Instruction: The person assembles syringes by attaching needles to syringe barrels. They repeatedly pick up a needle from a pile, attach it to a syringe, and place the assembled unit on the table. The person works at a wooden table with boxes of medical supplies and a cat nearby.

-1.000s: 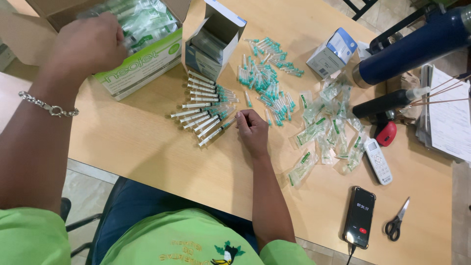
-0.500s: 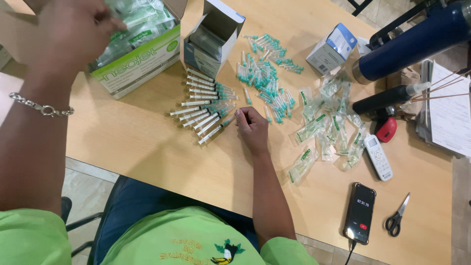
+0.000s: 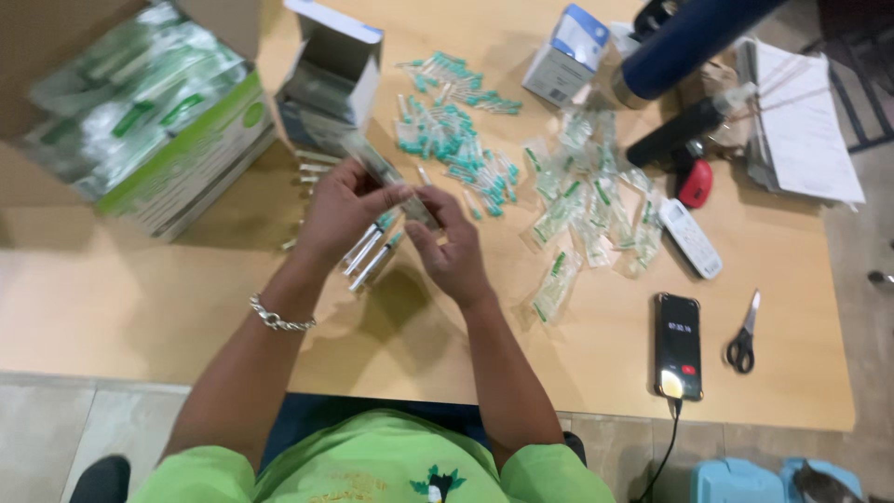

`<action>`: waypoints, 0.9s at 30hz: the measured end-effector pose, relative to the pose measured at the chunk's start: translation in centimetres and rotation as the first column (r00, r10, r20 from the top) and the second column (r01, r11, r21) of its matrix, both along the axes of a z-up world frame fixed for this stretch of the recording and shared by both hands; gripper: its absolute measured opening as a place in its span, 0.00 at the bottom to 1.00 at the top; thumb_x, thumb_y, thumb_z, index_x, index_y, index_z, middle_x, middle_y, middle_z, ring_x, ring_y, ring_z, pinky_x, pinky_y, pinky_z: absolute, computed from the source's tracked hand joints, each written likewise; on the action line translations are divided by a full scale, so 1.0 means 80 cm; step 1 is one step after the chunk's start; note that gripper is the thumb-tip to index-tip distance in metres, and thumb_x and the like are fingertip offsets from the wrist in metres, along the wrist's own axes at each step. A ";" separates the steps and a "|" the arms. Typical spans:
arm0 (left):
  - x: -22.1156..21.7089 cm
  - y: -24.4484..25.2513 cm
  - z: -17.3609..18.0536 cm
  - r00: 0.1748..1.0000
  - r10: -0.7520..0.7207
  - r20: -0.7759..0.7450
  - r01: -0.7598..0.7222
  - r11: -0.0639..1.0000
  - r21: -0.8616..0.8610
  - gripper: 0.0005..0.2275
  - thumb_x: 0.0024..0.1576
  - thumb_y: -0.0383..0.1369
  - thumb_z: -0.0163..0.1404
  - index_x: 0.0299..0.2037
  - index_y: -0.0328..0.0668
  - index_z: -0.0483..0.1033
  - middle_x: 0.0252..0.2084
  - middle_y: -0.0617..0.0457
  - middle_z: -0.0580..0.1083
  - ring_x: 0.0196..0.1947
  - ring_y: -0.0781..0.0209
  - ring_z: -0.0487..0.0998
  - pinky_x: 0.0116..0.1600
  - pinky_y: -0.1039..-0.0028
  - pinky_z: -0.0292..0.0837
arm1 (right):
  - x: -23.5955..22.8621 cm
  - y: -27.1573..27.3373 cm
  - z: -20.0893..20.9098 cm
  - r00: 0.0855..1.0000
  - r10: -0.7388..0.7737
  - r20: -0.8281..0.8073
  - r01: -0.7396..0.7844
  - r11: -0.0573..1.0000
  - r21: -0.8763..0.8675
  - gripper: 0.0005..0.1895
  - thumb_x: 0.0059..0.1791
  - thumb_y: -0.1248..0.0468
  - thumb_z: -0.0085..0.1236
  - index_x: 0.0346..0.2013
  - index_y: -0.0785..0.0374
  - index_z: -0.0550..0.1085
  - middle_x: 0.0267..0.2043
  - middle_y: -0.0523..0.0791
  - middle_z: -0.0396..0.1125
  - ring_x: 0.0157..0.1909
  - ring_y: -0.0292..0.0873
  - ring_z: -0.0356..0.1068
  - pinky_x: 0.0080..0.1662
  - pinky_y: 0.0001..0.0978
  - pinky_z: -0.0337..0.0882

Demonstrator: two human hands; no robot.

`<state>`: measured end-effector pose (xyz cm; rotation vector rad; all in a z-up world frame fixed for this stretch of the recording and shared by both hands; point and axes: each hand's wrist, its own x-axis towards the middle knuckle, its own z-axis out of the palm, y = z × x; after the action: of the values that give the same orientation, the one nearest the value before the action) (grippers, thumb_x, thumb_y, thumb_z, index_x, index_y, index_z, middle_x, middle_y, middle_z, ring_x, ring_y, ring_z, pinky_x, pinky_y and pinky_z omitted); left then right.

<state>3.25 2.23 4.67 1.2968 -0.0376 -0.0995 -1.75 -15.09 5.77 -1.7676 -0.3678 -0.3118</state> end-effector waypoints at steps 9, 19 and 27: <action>-0.002 0.002 -0.038 0.996 0.091 0.013 -0.089 0.991 -0.103 0.10 0.57 0.28 0.64 0.43 0.38 0.77 0.36 0.56 0.75 0.37 0.72 0.76 0.45 0.84 0.75 | 0.023 -0.014 -0.047 0.998 -0.066 -0.014 0.063 0.989 -0.134 0.13 0.53 0.61 0.61 0.51 0.62 0.79 0.31 0.52 0.75 0.34 0.45 0.79 0.40 0.38 0.78; 0.012 0.015 -0.053 0.989 0.117 -0.094 -0.135 0.969 -0.206 0.07 0.58 0.25 0.63 0.43 0.36 0.80 0.33 0.52 0.78 0.29 0.68 0.80 0.38 0.81 0.83 | 0.021 -0.019 -0.057 1.000 -0.009 -0.001 0.009 0.997 0.071 0.21 0.53 0.69 0.61 0.62 0.60 0.74 0.30 0.45 0.69 0.32 0.35 0.65 0.40 0.30 0.72; 0.015 0.024 -0.049 0.994 0.112 -0.002 -0.109 0.960 -0.257 0.15 0.55 0.19 0.62 0.51 0.32 0.76 0.35 0.50 0.76 0.34 0.67 0.81 0.39 0.83 0.80 | 0.025 -0.013 -0.039 0.965 -0.106 0.242 0.133 0.986 -0.099 0.09 0.51 0.68 0.63 0.46 0.59 0.82 0.34 0.47 0.74 0.31 0.48 0.75 0.39 0.36 0.76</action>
<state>4.47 4.16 0.75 1.0373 0.0115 0.0098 0.28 -16.16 2.66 -1.8746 -0.4566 -0.6010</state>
